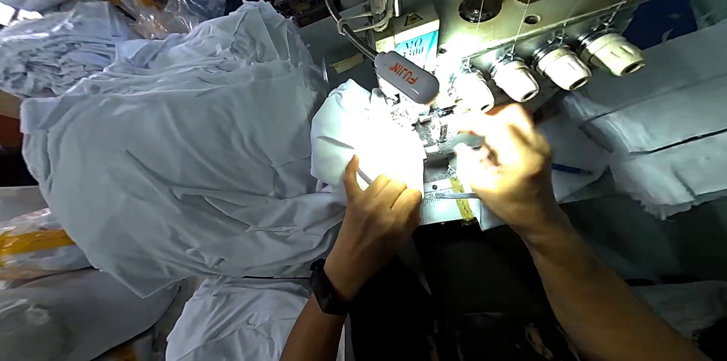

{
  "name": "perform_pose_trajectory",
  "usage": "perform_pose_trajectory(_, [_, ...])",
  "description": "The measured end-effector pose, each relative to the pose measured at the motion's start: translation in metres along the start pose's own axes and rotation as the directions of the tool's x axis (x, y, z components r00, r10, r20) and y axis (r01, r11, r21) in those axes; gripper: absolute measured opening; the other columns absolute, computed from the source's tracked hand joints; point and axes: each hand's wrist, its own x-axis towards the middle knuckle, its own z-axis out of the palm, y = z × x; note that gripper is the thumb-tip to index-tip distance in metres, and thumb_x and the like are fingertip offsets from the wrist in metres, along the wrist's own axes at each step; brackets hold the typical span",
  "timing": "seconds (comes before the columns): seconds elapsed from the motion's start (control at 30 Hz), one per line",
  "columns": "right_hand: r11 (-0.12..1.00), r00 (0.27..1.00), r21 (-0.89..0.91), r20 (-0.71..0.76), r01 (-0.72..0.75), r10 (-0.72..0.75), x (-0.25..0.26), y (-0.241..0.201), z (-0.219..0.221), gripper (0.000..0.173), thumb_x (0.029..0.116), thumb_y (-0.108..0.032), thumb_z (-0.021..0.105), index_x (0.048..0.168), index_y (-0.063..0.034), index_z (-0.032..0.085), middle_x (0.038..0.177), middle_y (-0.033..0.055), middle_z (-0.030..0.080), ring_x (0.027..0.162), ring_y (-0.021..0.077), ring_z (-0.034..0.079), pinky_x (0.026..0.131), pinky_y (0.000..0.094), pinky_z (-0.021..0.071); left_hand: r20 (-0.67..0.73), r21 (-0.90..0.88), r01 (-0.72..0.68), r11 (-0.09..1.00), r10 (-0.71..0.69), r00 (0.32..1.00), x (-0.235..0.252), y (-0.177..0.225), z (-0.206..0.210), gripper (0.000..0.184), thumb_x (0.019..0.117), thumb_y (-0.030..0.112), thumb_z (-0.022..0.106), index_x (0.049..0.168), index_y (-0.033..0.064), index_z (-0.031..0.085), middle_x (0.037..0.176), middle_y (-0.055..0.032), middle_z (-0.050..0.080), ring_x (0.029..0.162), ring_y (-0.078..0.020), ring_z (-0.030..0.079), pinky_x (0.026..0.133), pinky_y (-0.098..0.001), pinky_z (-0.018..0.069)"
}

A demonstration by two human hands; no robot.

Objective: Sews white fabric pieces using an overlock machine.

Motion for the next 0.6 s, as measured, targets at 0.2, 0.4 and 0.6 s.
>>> perform_pose_trajectory(0.2, [0.918,0.973,0.358,0.083,0.172,-0.215,-0.015,0.008,0.028,0.014,0.0938,-0.01,0.067,0.095,-0.005,0.079,0.093,0.008,0.062,0.08,0.0057,0.058,0.069,0.0149,0.0488,-0.029,0.048,0.032,0.998,-0.031,0.999,0.01,-0.016,0.0,0.018,0.0821,0.027,0.077,0.093,0.0132,0.074,0.098,-0.0049,0.071,0.102,-0.0232,0.065,0.109,-0.0611,0.0319])
perform_pose_trajectory(0.4, [0.929,0.983,0.336,0.04,0.155,-0.179,-0.017,0.013,0.038,0.013,0.0919,-0.011,0.07,0.085,-0.0026,0.077,0.091,0.01,0.062,0.077,0.0069,0.056,0.066,0.0168,0.0473,-0.003,0.005,0.072,0.997,-0.072,0.997,0.014,-0.045,-0.003,0.021,0.0872,0.006,0.065,0.104,0.0048,0.078,0.115,-0.0105,0.075,0.119,-0.0261,0.068,0.113,-0.0609,0.0369])
perform_pose_trajectory(0.6, [0.967,0.99,0.216,-0.001,0.136,-0.139,0.005,0.012,0.05,0.016,0.0914,-0.016,0.072,0.084,-0.0016,0.073,0.09,0.0116,0.06,0.081,0.0144,0.059,0.068,0.0229,0.0483,0.013,-0.077,0.102,0.992,-0.101,0.995,0.034,-0.066,0.0,0.023,0.0854,0.001,0.063,0.104,-0.0003,0.077,0.12,-0.0127,0.074,0.124,-0.0293,0.066,0.115,-0.0637,0.0336])
